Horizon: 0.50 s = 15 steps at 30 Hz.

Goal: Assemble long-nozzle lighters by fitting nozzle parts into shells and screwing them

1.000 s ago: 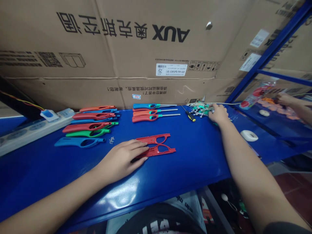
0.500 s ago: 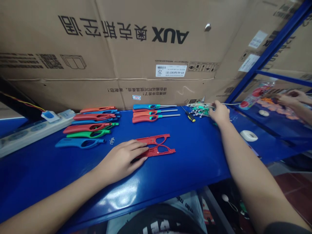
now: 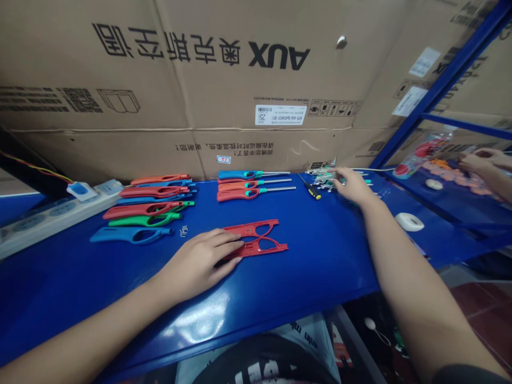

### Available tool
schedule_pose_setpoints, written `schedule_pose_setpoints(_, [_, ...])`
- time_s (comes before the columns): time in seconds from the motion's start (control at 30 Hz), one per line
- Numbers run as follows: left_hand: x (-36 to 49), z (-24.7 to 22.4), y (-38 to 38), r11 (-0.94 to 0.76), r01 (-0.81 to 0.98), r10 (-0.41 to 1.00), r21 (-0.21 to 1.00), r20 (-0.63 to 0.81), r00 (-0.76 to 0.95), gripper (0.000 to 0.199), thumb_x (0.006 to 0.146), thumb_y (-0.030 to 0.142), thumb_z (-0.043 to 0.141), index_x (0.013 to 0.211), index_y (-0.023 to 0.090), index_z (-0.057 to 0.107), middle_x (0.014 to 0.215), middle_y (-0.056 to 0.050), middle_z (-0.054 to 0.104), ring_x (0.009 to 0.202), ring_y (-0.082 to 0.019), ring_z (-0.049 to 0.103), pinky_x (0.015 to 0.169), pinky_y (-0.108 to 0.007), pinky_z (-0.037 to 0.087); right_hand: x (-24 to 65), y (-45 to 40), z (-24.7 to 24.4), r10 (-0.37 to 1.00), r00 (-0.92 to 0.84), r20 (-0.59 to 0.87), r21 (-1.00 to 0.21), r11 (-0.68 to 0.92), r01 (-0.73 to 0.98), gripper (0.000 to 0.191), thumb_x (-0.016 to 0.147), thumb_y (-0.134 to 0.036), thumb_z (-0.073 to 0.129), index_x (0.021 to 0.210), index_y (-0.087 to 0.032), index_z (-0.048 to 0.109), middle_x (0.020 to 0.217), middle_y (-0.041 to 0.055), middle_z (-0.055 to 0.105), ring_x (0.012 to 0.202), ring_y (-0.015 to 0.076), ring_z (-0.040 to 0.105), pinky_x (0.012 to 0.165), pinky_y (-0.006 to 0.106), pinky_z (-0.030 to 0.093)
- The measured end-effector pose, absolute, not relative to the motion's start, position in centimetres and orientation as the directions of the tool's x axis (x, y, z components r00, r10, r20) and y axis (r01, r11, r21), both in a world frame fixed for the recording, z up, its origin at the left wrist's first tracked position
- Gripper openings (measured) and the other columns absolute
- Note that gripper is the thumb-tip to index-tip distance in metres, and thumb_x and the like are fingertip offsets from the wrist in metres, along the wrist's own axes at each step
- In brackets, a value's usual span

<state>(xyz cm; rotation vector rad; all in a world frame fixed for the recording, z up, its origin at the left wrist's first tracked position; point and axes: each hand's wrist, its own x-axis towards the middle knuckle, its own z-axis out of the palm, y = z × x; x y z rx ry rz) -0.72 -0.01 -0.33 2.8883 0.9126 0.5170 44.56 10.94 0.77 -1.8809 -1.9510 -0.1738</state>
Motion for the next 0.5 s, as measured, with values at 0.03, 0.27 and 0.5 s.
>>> schedule_pose_setpoints(0.03, [-0.7, -0.3, 0.0, -0.821, 0.547, 0.57, 0.165, 0.294, 0.767, 0.029, 0.099, 0.03, 0.052, 0.122, 0.024, 0.069, 0.125, -0.006, 0.071, 0.112, -0.025, 0.066, 0.095, -0.042, 0.056, 44.6, 10.9, 0.7, 0.926, 0.013, 0.378, -0.194, 0.066, 0.979, 0.037, 0.085, -0.025, 0.053, 0.121, -0.019, 0.063, 0.103, 0.0113, 0.068, 0.1, 0.0289, 0.061, 0.094, 0.041, 0.046])
schedule_pose_setpoints(0.27, [-0.6, -0.2, -0.1, -0.822, 0.545, 0.569, 0.168, 0.294, 0.768, 0.029, 0.099, 0.03, 0.052, 0.122, 0.025, 0.069, 0.125, -0.005, 0.071, 0.113, -0.024, 0.066, 0.098, -0.041, 0.054, 45.2, 10.7, 0.9, 0.899, 0.083, 0.43, -0.164, -0.013, 0.986, 0.015, 0.084, -0.03, 0.057, 0.09, -0.02, 0.067, 0.105, 0.0133, 0.065, 0.104, 0.0312, 0.058, 0.094, 0.042, 0.044])
schedule_pose_setpoints(0.5, [-0.8, -0.2, 0.0, -0.823, 0.545, 0.566, 0.159, 0.3, 0.768, 0.029, 0.099, 0.029, 0.052, 0.121, 0.024, 0.069, 0.123, -0.006, 0.071, 0.11, -0.025, 0.067, 0.093, -0.04, 0.056, 43.7, 9.9, 2.6, 0.783, 0.18, 0.595, -0.277, -0.01, 0.961, 0.015, 0.089, -0.03, 0.05, 0.093, -0.021, 0.062, 0.099, 0.0112, 0.069, 0.1, 0.0281, 0.063, 0.095, 0.041, 0.046])
